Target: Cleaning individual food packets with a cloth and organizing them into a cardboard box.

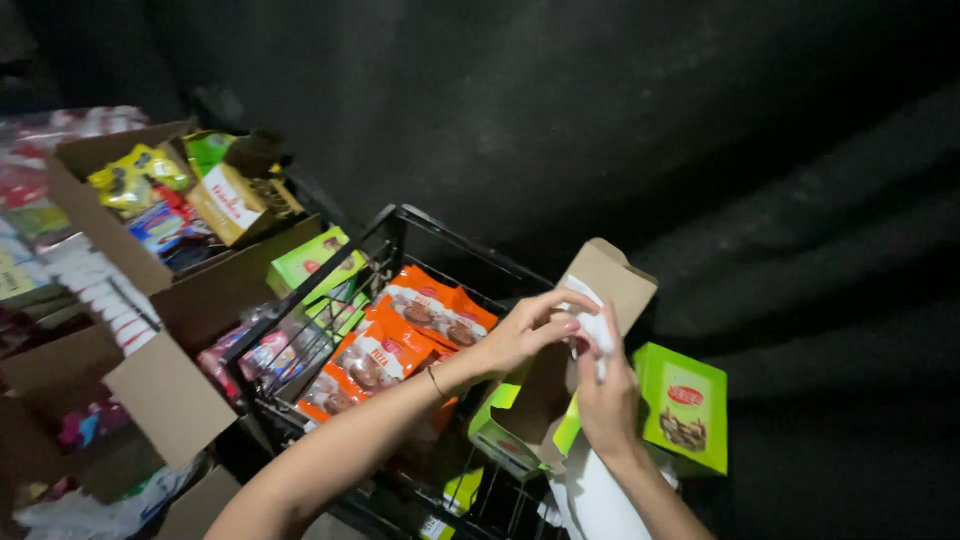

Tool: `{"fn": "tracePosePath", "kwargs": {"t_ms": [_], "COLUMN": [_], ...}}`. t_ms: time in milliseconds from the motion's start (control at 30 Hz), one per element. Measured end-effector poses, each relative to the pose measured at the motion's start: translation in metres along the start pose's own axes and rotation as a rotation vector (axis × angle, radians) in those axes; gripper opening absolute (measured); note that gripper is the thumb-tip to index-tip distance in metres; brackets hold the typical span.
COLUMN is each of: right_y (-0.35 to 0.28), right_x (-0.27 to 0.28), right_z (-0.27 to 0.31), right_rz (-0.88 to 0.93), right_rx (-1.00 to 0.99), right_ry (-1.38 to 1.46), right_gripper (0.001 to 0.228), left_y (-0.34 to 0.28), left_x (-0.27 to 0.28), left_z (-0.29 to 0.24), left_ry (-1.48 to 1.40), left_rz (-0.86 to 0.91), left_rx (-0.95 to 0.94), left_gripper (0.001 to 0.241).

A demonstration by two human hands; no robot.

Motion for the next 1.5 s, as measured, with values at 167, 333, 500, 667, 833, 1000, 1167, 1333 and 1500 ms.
{"fn": "tracePosePath", "kwargs": {"t_ms": [167,333,500,667,833,1000,1167,1333,1500], "right_y": [0.004,0.010,0.016,0.014,0.012,0.004,0.001,-0.009,-0.009], "right_x": [-0.002,0.000,0.012,0.017,0.017,0.002,0.002,0.006,0.007], "right_z": [-0.028,-0.031,-0.037,-0.027,-0.012,-0.007,-0.004,0.009,0.006], "right_rz": [-0.100,0.013,-0.034,-0.030,-0.054,-0.019,-0.026,-0.024,-0.012], "right_rx": [-0.017,-0.101,-0.066,0.142,0.327,0.496,0.538,0.591,0.553], "right_ry": [0.156,0.367,0.286,0.192,0.145,0.046,0.022,0.042,0.047], "right_gripper": [0.034,0.037,0.040,0.044,0.043,0.051,0.053,0.054,0.055], "left_y": [0.007,0.007,-0.037,-0.094,-0.104,-0.097,-0.095,-0.102,-0.080], "left_x": [0.013,0.040,0.116,0.147,0.142,0.173,0.176,0.186,0.162], "left_z": [-0.033,-0.056,-0.049,-0.052,-0.020,0.066,0.088,0.103,0.044], "left_ry": [0.461,0.843,1.179,1.304,1.326,1.800,1.824,1.749,1.460], "left_rz": [-0.079,-0.055,-0.001,0.056,0.020,0.153,0.217,0.098,-0.074], "left_rx": [-0.117,-0.181,0.387,0.770,0.928,0.967,1.099,0.982,0.858], "left_gripper": [0.027,0.023,0.019,0.022,0.034,0.103,0.099,0.038,0.026]}}
Point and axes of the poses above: each hand's wrist, its own y-axis towards the middle knuckle, its own x-axis out of the back of the hand, z = x × y, the point moved 9 cm from there along y, towards the middle knuckle, and after that the axes turned 11 degrees about -x, right-handed, at the moved point
